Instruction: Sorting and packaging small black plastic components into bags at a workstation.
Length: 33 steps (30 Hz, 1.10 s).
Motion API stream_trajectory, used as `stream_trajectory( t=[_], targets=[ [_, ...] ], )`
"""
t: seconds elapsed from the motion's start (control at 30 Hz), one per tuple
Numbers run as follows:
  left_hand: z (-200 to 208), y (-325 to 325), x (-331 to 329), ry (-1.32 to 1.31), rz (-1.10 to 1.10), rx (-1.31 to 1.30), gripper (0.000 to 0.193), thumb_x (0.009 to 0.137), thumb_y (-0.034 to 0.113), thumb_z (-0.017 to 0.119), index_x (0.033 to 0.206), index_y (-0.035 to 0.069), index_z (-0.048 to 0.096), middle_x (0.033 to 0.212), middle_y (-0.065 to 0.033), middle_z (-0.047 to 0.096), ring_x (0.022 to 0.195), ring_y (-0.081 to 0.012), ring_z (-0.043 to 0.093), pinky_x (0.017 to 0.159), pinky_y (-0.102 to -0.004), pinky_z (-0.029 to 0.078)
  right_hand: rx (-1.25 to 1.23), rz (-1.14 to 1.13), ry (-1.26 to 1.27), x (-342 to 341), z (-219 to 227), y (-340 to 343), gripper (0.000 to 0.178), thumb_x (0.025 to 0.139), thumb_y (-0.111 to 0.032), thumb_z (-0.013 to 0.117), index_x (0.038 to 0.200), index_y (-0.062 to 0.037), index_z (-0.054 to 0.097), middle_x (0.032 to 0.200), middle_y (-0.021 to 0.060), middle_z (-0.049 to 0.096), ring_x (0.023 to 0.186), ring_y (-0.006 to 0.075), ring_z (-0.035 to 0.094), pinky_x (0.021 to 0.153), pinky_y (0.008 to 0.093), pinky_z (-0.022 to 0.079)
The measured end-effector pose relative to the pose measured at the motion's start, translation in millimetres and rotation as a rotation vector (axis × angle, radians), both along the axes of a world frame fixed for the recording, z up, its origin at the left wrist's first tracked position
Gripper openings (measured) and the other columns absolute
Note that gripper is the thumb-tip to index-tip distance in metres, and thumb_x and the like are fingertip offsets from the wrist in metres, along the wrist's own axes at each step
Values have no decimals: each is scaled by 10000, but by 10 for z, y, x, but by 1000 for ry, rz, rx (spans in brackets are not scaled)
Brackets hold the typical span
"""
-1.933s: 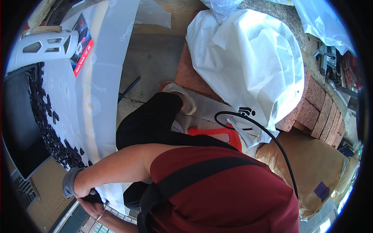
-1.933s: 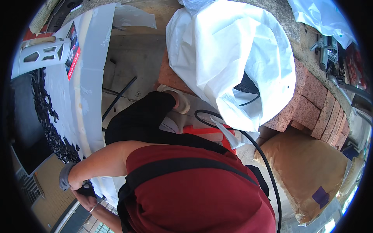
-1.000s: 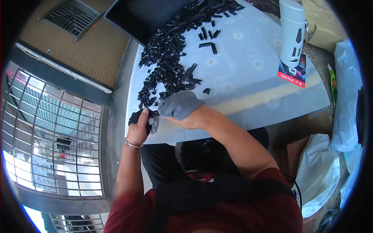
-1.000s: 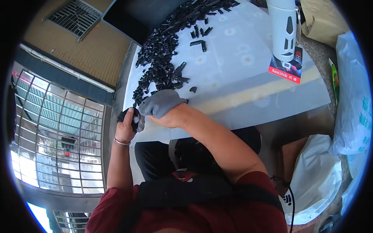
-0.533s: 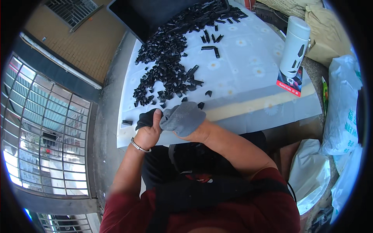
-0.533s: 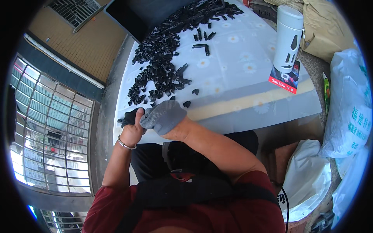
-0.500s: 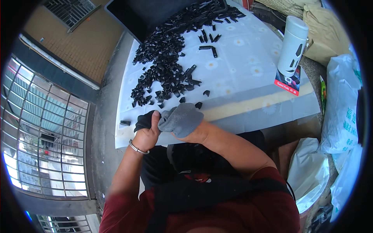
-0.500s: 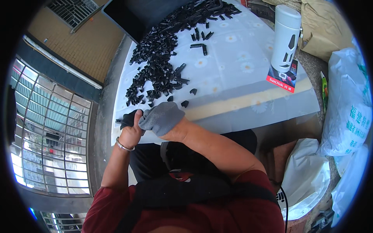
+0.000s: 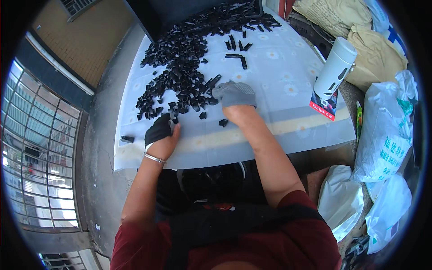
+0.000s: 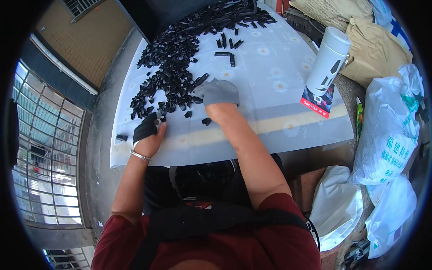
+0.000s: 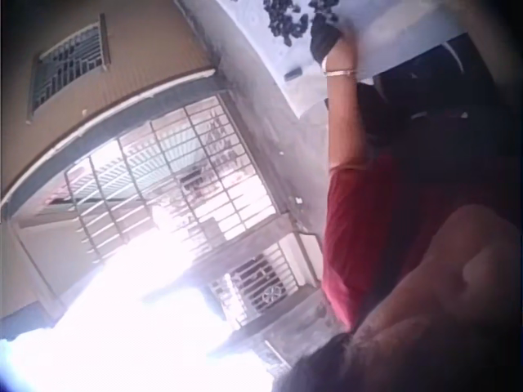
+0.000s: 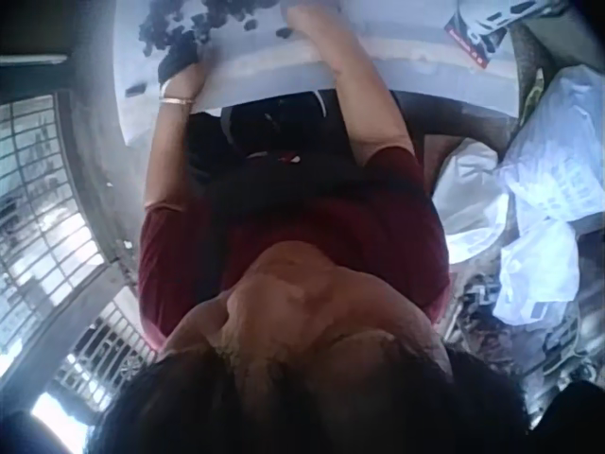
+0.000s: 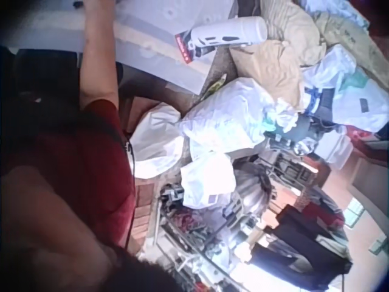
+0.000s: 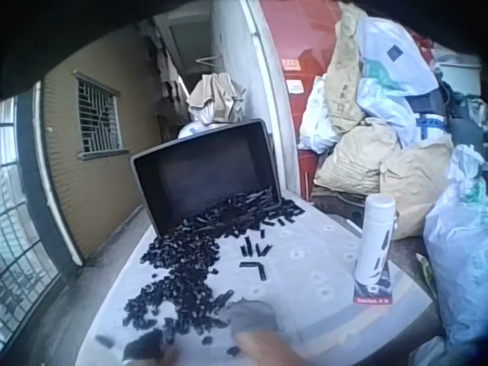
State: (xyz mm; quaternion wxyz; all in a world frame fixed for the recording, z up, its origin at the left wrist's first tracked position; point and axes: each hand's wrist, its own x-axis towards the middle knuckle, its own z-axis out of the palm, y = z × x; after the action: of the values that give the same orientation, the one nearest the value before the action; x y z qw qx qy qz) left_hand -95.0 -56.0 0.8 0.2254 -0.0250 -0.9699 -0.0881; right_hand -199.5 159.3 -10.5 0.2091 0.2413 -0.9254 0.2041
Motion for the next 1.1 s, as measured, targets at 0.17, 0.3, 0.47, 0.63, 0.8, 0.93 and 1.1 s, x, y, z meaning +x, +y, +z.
stream_trajectory(
  t=[0.17, 0.3, 0.47, 0.63, 0.8, 0.93, 1.1],
  targets=[
    [-228, -70, -255, 3, 11, -133, 207, 770, 192, 555, 933, 67, 582, 852, -135, 591, 747, -288, 589, 648, -371, 474, 156, 25, -283, 3, 204, -219, 361, 714, 10, 461, 999, -146, 619, 1002, 94, 597, 904, 292, 558, 795, 391, 446],
    [-253, -106, -175, 36, -119, -72, 204, 747, 147, 580, 939, 77, 585, 885, -123, 592, 769, -275, 589, 648, -357, 476, -98, 120, -36, -33, 93, -66, 279, 741, -34, 475, 987, -86, 596, 1001, 123, 584, 866, 306, 561, 769, 379, 456],
    [78, 30, 29, -144, -63, 376, 276, 725, 112, 638, 989, 71, 573, 846, -93, 616, 687, -226, 597, 632, -320, 473, -573, 168, -212, 130, 51, 11, 213, 796, -121, 512, 984, -30, 554, 861, 129, 568, 809, 269, 553, 731, 341, 456],
    [294, 60, 219, -597, -273, 1301, 349, 721, 67, 697, 1031, 11, 545, 738, -3, 584, 634, -66, 498, 562, -207, 425, -593, 810, -601, 679, 272, -153, 294, 793, -243, 595, 1014, -54, 555, 818, 106, 557, 756, 235, 553, 723, 338, 437],
    [101, 88, 295, -647, -391, 1500, 279, 779, 135, 658, 1004, 7, 553, 728, -2, 573, 596, -54, 490, 498, -183, 392, -230, 689, -181, 829, 293, -192, 182, 761, -248, 595, 840, -85, 592, 735, 84, 586, 719, 281, 560, 663, 375, 452],
    [25, 256, 392, -506, -235, 1417, 242, 877, 248, 518, 915, 17, 581, 625, 1, 529, 547, -62, 459, 492, -198, 374, -344, 648, -177, 869, 269, -249, 178, 767, -256, 583, 813, -85, 584, 736, 80, 583, 687, 291, 554, 635, 390, 443],
    [-73, 247, 397, -240, -87, 1251, 428, 932, 329, 368, 738, 8, 574, 537, -2, 459, 479, -106, 378, 455, -272, 331, -199, 680, -119, 804, 287, -229, 210, 780, -238, 609, 864, -47, 592, 803, 92, 589, 688, 270, 556, 603, 347, 448]
  ],
)
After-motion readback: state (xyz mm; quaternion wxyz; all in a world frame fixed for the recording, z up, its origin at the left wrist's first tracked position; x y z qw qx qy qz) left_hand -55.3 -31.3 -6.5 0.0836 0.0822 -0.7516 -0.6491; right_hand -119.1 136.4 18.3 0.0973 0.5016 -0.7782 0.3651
